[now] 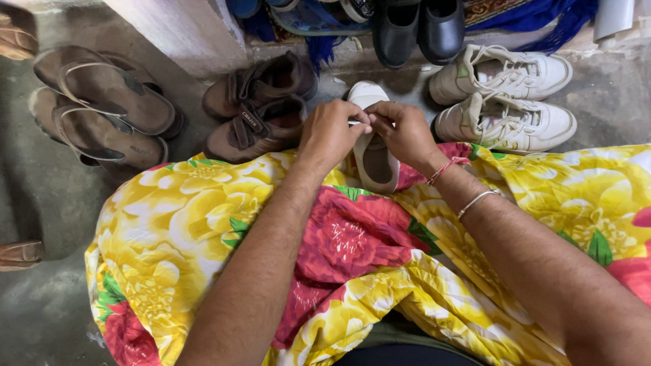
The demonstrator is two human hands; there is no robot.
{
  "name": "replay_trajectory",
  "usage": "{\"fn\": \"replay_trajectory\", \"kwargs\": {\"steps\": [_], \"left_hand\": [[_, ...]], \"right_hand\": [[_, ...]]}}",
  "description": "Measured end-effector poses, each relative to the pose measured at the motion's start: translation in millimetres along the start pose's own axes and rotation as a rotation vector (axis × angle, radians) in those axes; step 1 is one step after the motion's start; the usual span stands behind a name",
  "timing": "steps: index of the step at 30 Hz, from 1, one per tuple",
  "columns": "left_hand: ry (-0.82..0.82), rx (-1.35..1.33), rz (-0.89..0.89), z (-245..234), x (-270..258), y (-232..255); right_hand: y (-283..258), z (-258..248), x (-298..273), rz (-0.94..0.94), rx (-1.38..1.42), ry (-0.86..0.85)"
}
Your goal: The person sits on the floor and organizes various shoes and sandals by picking them up from the floor and placing them on a built-in wall shelf. The person handles multiple pairs of footwear, including sneakers, sandals, and formal shoes, arranging them neatly on the shelf.
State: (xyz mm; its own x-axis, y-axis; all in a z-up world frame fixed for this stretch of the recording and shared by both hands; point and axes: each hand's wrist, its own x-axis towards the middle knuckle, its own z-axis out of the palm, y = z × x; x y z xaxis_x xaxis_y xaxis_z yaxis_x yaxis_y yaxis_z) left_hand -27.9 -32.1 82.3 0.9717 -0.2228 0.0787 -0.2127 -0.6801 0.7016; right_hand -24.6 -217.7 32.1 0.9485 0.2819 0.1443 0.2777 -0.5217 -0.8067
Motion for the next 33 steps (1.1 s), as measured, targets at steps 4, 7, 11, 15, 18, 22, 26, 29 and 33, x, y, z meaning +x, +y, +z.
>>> {"fn": "replay_trajectory", "kwargs": {"steps": [4,7,11,15,18,22,26,29,33], "left_hand": [[0.046,-0.058,0.081,-3.3,0.3,3.1],[0.117,-0.009,0.156,-0.2,1.9,1.5],[0.182,0.031,0.165,4.6,2.7,0.0],[0.463,0.146,0.277,8.2,-0.8,6.3],[0.313,0.149,0.117,8.7,-1.3,3.5],[0.126,-0.144,0.01,19.3,1.1,-2.8],[0.088,-0.241,-0.148,24.4,2.1,-8.5],[0.118,-0.201,-0.136,25.8,3.1,-11.8],[0.113,-0.03,-0.062,27.8,2.2,-11.5]], "right_hand": [[-0.6,-2.0,2.4,0.036,0.303,0.016],[-0.7,-4.4,2.8,0.115,0.293,-0.026],[0.4,-6.2,3.3,0.103,0.223,-0.115],[1.9,-5.9,2.9,0.136,0.178,-0.092],[6.2,-3.8,2.0,0.236,0.275,-0.035],[17.6,-4.5,3.6,0.24,0.407,-0.082],[17.1,-6.3,2.5,0.227,0.481,-0.104],[1.8,-13.7,0.0,0.068,0.114,-0.01],[-19.9,-14.2,-2.7,-0.061,-0.15,0.061]]}}
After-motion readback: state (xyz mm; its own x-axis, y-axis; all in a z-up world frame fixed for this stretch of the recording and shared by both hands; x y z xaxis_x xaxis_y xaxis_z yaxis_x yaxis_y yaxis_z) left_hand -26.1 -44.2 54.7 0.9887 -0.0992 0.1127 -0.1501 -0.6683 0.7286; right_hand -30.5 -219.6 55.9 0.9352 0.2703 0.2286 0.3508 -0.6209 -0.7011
